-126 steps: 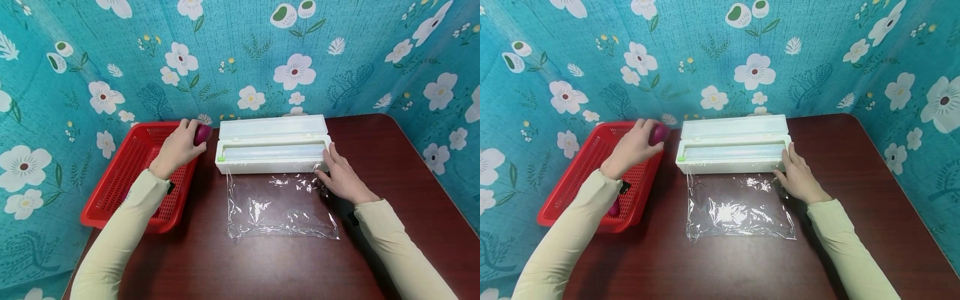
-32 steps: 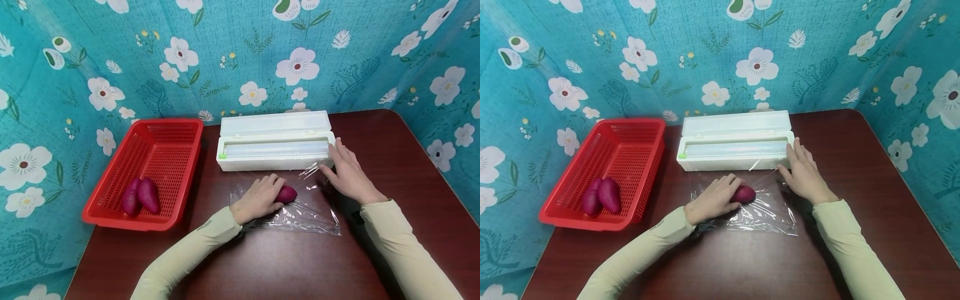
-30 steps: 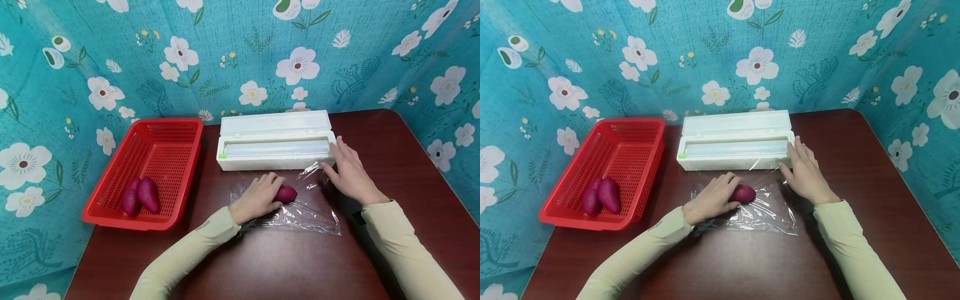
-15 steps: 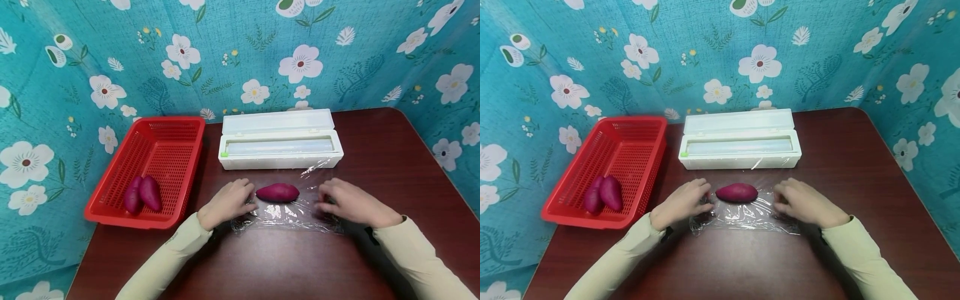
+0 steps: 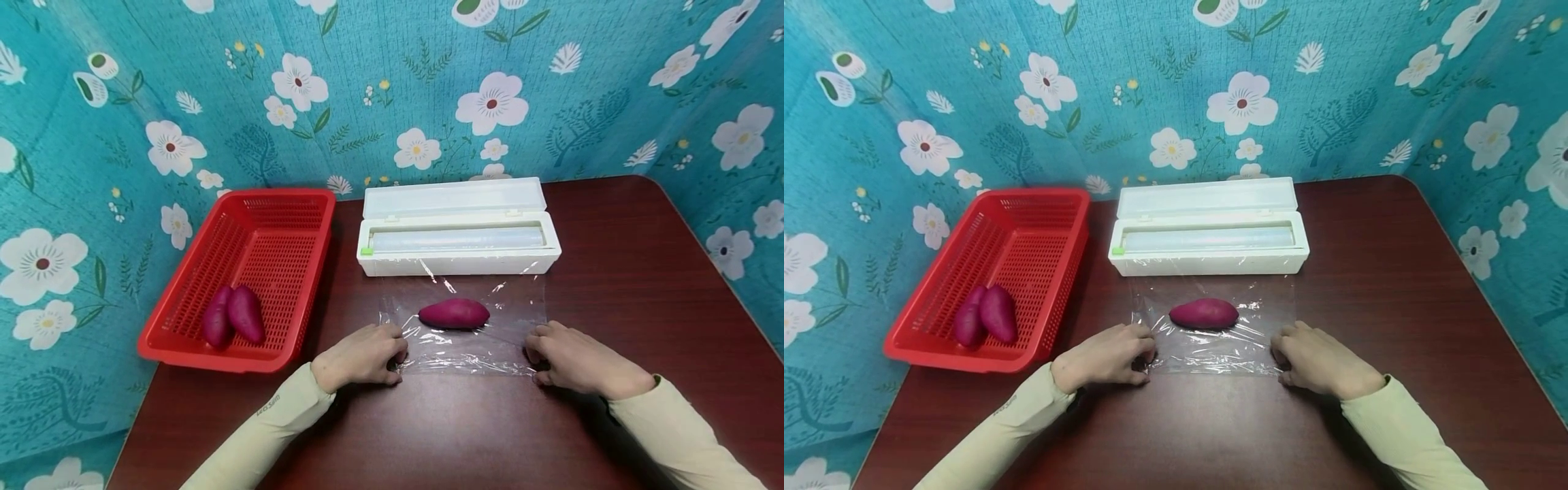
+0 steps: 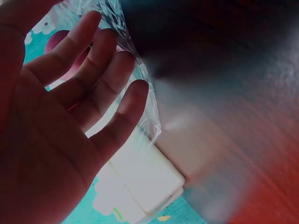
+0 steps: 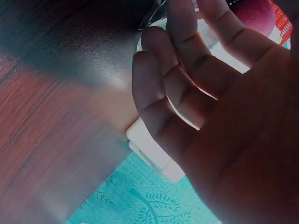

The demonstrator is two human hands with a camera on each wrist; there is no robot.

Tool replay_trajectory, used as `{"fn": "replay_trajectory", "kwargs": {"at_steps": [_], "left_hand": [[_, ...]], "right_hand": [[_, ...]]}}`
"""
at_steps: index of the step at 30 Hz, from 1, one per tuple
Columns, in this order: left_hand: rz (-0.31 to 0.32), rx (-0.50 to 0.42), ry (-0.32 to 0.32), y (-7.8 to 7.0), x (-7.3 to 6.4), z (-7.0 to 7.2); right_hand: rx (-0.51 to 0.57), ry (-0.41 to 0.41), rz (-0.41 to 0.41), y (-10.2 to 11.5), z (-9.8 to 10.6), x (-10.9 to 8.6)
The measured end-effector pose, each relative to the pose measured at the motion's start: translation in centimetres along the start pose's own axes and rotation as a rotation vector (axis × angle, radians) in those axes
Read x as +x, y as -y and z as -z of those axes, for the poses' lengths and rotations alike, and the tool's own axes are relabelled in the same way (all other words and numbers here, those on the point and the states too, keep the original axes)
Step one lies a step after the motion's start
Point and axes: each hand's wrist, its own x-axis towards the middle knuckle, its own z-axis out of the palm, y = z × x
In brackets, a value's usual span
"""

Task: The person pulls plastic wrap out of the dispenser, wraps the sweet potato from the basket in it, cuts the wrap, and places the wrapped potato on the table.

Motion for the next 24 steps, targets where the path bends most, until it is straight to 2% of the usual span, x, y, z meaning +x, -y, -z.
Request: {"fn": "replay_trajectory", "kwargs": {"at_steps": [9, 17, 24], "left_hand": [[-0.034, 0.037, -0.017, 0.01, -0.35, -0.15], [-0.005, 0.019, -0.036, -0.26, -0.43, -0.43], [-0.011, 0.092, -0.038, -0.47, -0.2, -0.51]], "right_hand": [[-0.024, -0.034, 0.061, 0.01, -0.04, -0.4], [0.002, -0.02, 0.027, -0.07, 0.67, -0.53], [0.035, -0.005, 0.004, -0.26, 0.6, -0.42]]}}
